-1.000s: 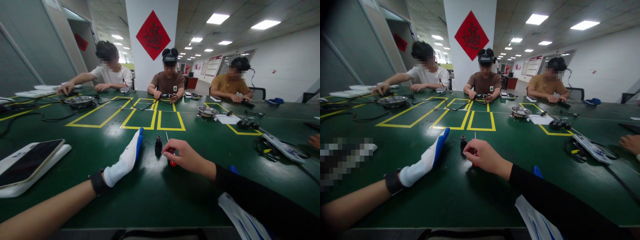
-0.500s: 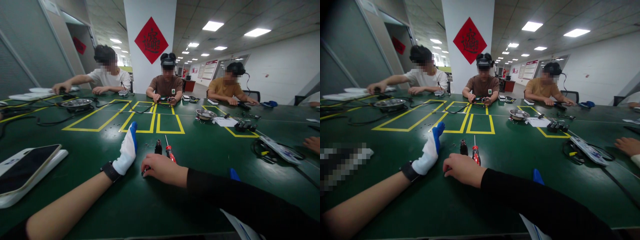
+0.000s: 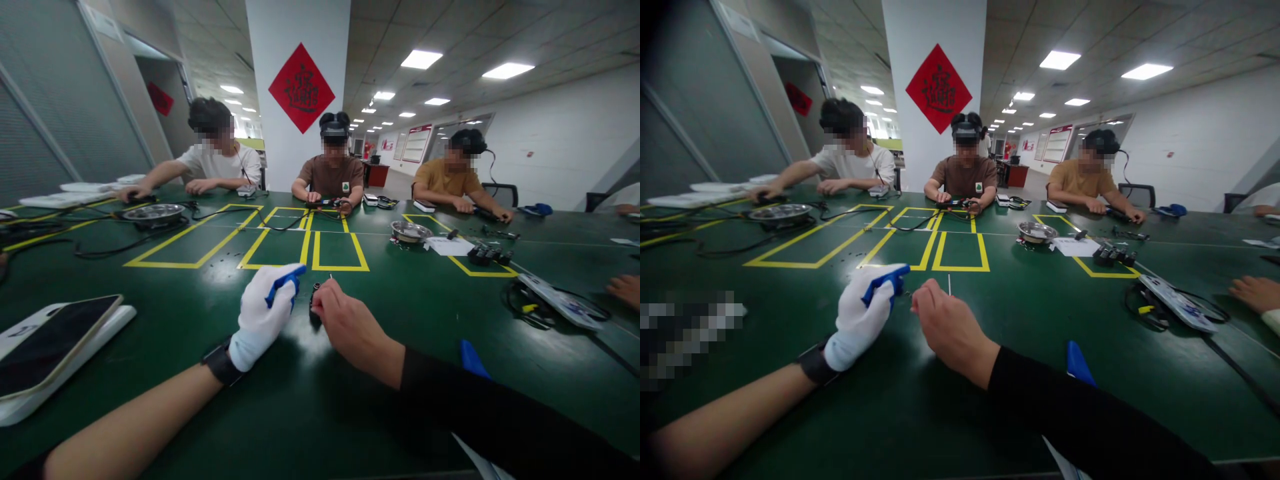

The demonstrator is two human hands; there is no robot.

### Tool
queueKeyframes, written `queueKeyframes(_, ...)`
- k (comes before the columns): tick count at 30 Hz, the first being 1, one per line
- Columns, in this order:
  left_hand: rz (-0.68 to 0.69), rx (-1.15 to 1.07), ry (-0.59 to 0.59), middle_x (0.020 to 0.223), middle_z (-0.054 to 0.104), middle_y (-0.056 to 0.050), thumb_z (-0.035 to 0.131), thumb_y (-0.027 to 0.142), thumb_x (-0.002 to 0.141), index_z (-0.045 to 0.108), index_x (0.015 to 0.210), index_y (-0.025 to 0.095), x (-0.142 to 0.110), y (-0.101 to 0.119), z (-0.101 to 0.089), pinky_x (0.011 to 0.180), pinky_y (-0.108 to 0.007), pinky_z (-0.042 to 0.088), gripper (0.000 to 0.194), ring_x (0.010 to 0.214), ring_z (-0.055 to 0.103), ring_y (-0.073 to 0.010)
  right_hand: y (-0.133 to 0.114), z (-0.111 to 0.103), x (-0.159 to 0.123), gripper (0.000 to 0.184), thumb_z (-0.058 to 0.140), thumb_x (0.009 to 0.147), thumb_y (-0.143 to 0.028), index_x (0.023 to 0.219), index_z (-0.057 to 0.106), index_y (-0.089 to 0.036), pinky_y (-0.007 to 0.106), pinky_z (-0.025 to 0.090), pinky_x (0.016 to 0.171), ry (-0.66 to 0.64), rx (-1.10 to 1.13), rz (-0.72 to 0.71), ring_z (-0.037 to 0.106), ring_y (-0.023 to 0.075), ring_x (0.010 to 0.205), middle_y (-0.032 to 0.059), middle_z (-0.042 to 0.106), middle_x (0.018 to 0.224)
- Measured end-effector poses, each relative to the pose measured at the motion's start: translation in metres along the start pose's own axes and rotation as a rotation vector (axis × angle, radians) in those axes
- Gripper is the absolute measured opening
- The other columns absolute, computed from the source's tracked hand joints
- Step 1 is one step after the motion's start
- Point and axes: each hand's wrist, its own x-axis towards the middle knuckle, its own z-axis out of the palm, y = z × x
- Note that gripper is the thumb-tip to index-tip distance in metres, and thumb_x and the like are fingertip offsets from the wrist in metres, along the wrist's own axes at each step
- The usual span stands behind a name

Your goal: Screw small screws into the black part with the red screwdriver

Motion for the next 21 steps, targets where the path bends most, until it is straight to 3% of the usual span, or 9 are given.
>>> queueKeyframes(3, 0.091, 0.062, -0.242, 0.077, 0.060, -0.004, 0.048, 0.026, 0.089, 0.067, 0.087, 0.016, -0.007, 0.014, -0.003, 0.067, -0.029, 0.048, 0.021, 0.071, 0.056, -0.0155, 0.016, 0.000, -0.005, 0.013, 0.035, 0.097, -0.019, 0.094, 0.047, -0.016, 0.029, 0.042, 0.057, 0.055, -0.002, 0.025, 0.050, 0.0153, 0.067, 0.0072, 0.055, 0.092)
queueKeyframes(6, 0.099, -0.006, -0.415, 0.075, 0.055, -0.003, 0.041, 0.024, 0.093, 0.060, 0.082, 0.017, -0.011, 0.022, 0.001, 0.063, -0.027, 0.045, 0.023, 0.067, 0.052, -0.0137, 0.023, 0.001, -0.008, 0.015, 0.033, 0.098, -0.019, 0.095, 0.047, -0.016, 0.029, 0.041, 0.058, 0.051, -0.014, -0.027, 0.050, 0.0150, 0.067, 0.0072, 0.055, 0.092)
queueKeyframes(11, 0.019, -0.151, -0.484, 0.078, 0.055, -0.002, 0.037, 0.023, 0.094, 0.053, 0.082, 0.018, -0.011, 0.025, 0.008, 0.064, -0.026, 0.046, 0.020, 0.067, 0.051, -0.0132, 0.027, -0.001, -0.008, 0.018, 0.032, 0.099, -0.021, 0.098, 0.049, -0.015, 0.029, 0.043, 0.064, 0.036, 0.018, -0.123, 0.052, 0.0152, 0.071, 0.0075, 0.057, 0.094)
queueKeyframes(16, -0.051, -0.363, -0.509, 0.073, 0.051, 0.000, 0.039, 0.030, 0.092, 0.050, 0.082, 0.018, -0.013, 0.022, 0.008, 0.058, -0.025, 0.048, 0.019, 0.061, 0.051, -0.0124, 0.030, 0.001, -0.009, 0.011, 0.041, 0.097, -0.022, 0.097, 0.050, -0.017, 0.028, 0.046, 0.068, 0.080, 0.214, -0.135, 0.055, 0.0151, 0.078, 0.0060, 0.056, 0.095)
queueKeyframes(21, -0.207, -0.595, -0.560, 0.076, 0.054, -0.001, 0.043, 0.034, 0.092, 0.051, 0.087, 0.017, -0.017, 0.027, 0.007, 0.059, -0.025, 0.049, 0.019, 0.063, 0.055, -0.0118, 0.027, 0.000, -0.015, 0.004, 0.052, 0.092, -0.020, 0.092, 0.056, -0.018, 0.027, 0.048, 0.070, 0.249, 0.552, -0.091, 0.055, 0.0143, 0.081, 0.0040, 0.057, 0.089)
